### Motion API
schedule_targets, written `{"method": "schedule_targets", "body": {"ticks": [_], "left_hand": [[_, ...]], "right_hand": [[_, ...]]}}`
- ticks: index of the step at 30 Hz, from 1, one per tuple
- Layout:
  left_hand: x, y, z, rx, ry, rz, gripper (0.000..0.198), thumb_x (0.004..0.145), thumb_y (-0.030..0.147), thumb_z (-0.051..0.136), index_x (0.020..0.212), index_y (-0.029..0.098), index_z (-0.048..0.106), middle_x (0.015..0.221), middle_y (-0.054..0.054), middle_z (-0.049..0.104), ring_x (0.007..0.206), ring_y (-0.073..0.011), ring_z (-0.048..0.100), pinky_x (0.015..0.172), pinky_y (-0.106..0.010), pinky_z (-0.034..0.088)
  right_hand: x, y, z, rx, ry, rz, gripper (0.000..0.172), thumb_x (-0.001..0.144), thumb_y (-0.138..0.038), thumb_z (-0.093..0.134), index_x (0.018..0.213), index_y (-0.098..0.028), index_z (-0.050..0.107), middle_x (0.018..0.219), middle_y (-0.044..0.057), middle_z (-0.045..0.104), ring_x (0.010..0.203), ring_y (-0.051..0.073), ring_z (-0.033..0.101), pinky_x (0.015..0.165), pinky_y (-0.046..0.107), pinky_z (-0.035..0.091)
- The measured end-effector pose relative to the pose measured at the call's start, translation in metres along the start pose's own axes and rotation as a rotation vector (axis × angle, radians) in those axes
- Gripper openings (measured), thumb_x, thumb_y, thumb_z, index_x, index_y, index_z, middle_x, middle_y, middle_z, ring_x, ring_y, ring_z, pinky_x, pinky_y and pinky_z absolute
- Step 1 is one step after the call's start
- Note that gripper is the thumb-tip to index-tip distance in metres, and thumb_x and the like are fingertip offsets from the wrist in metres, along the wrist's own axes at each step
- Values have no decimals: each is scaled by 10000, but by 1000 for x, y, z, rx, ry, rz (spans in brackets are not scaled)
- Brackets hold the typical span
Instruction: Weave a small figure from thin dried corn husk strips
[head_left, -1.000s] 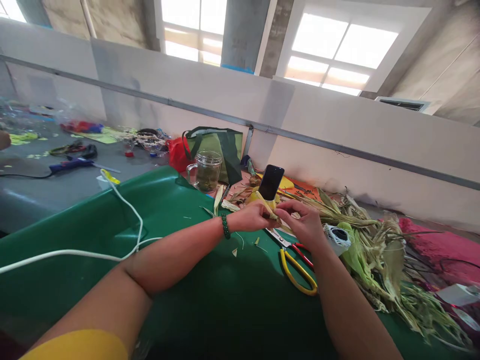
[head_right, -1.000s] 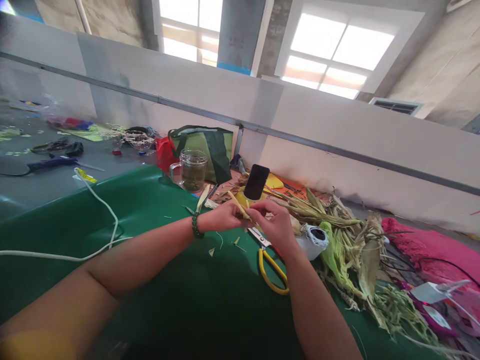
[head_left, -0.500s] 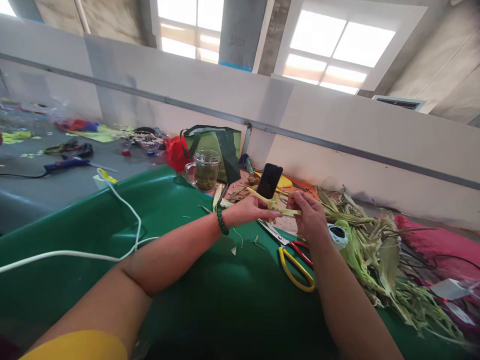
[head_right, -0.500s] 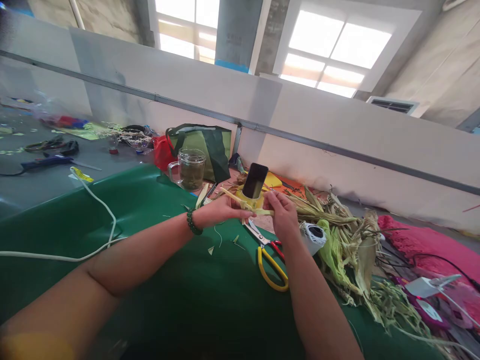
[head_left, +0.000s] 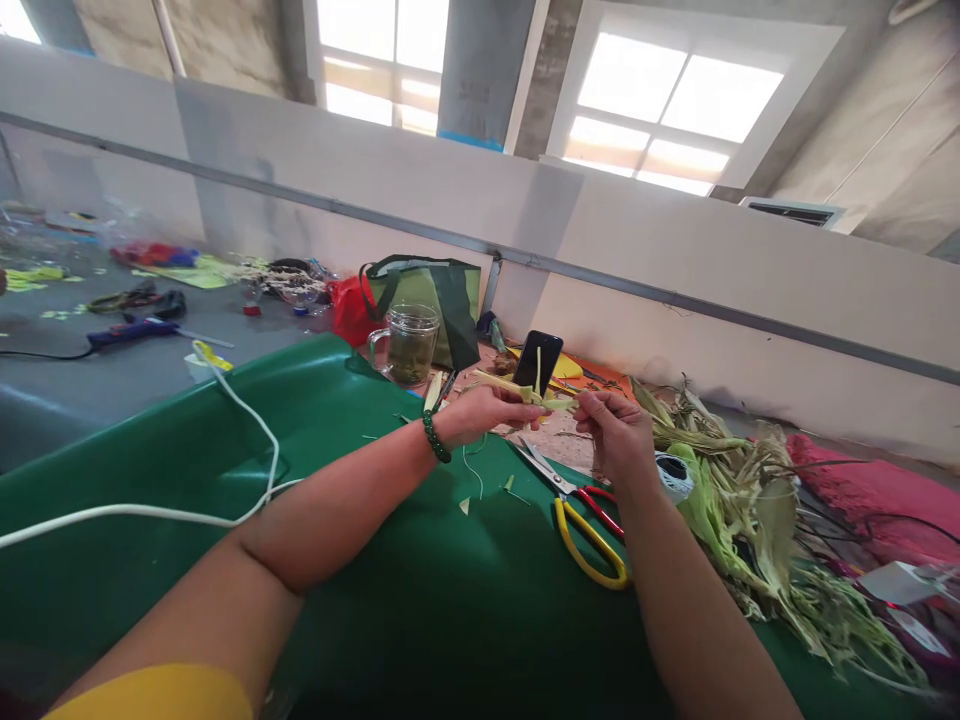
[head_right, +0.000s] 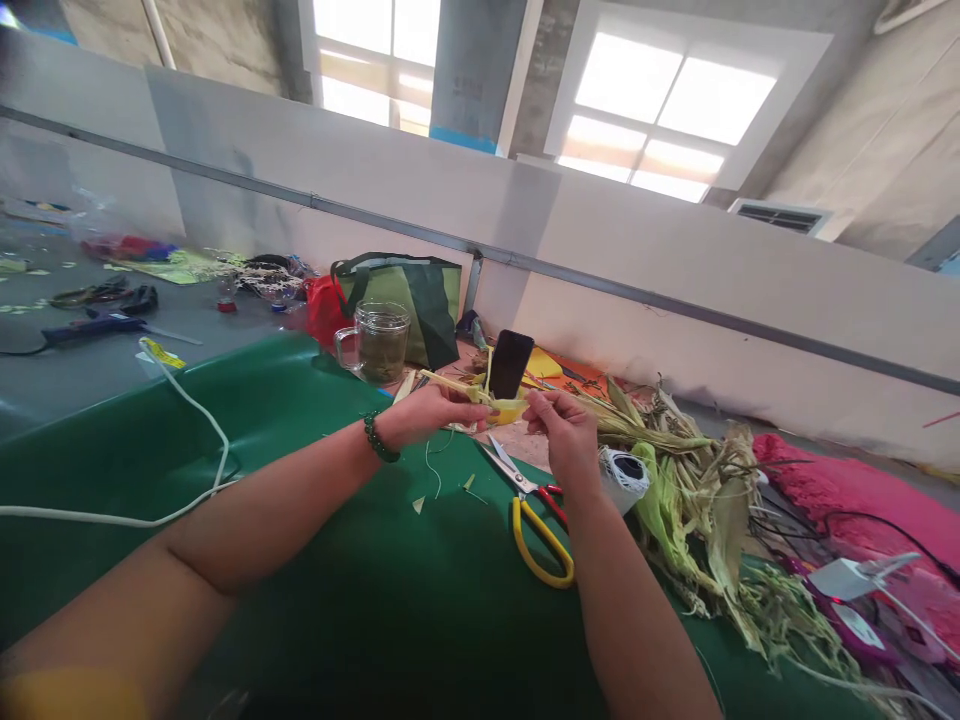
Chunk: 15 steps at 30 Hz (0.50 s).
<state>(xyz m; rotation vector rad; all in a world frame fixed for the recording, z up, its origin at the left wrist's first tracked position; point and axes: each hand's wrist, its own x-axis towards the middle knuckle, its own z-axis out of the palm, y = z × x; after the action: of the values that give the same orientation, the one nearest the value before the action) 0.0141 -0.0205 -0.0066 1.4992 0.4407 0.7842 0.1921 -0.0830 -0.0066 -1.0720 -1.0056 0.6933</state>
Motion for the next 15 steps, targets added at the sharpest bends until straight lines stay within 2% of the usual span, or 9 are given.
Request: {"method": "schedule_targets", "body": {"ticks": [2, 4, 6, 8, 11, 15], "left_hand": [[1, 0, -1, -33, 99, 19, 322, 567, 377, 807, 724, 119, 694, 684, -17, 658, 637, -92, 519, 600, -229, 392], [2, 0, 1, -57, 190, 47, 304, 562, 367, 807, 700, 124, 687, 703, -15, 661, 652, -94, 526, 609, -228, 396], [1, -1, 3, -64, 208, 77, 294, 560, 356, 808, 685, 122, 681, 713, -16, 661, 671, -104, 542, 627, -235, 411], [0, -1, 7, -70, 182, 105, 295, 563, 356, 808, 669, 117, 670, 694, -14, 651, 673, -110, 552, 649, -246, 430], [0, -3, 10, -86, 173, 122, 306, 563, 360, 816, 656, 113, 661, 656, -1, 634, 642, -99, 545, 643, -244, 435], [3, -4, 7, -149, 143, 33, 330, 545, 382, 829, 658, 105, 690, 673, -22, 651, 630, -93, 546, 594, -224, 420]], "right_hand": [[0, 0, 1, 6, -32, 78, 487, 480, -626, 787, 589, -167, 672, 460, -12, 601, 373, 60, 480, 375, 185, 406], [-4, 2, 6, -74, -184, 166, 555, 518, -705, 717, 584, -155, 682, 466, 18, 617, 359, 71, 482, 365, 203, 410], [-12, 7, 15, -187, -331, 177, 548, 556, -694, 704, 599, -147, 699, 506, 41, 648, 379, 85, 506, 392, 221, 439], [-18, 12, 24, -250, -359, 97, 485, 594, -640, 713, 604, -155, 702, 530, 36, 655, 412, 100, 534, 425, 235, 465], [-22, 17, 30, -303, -327, -38, 400, 668, -556, 686, 556, -173, 669, 503, 15, 626, 412, 110, 526, 416, 243, 452], [-23, 16, 26, -412, -299, -184, 338, 733, -401, 633, 476, -183, 605, 432, -4, 573, 372, 88, 450, 385, 222, 373]]}}
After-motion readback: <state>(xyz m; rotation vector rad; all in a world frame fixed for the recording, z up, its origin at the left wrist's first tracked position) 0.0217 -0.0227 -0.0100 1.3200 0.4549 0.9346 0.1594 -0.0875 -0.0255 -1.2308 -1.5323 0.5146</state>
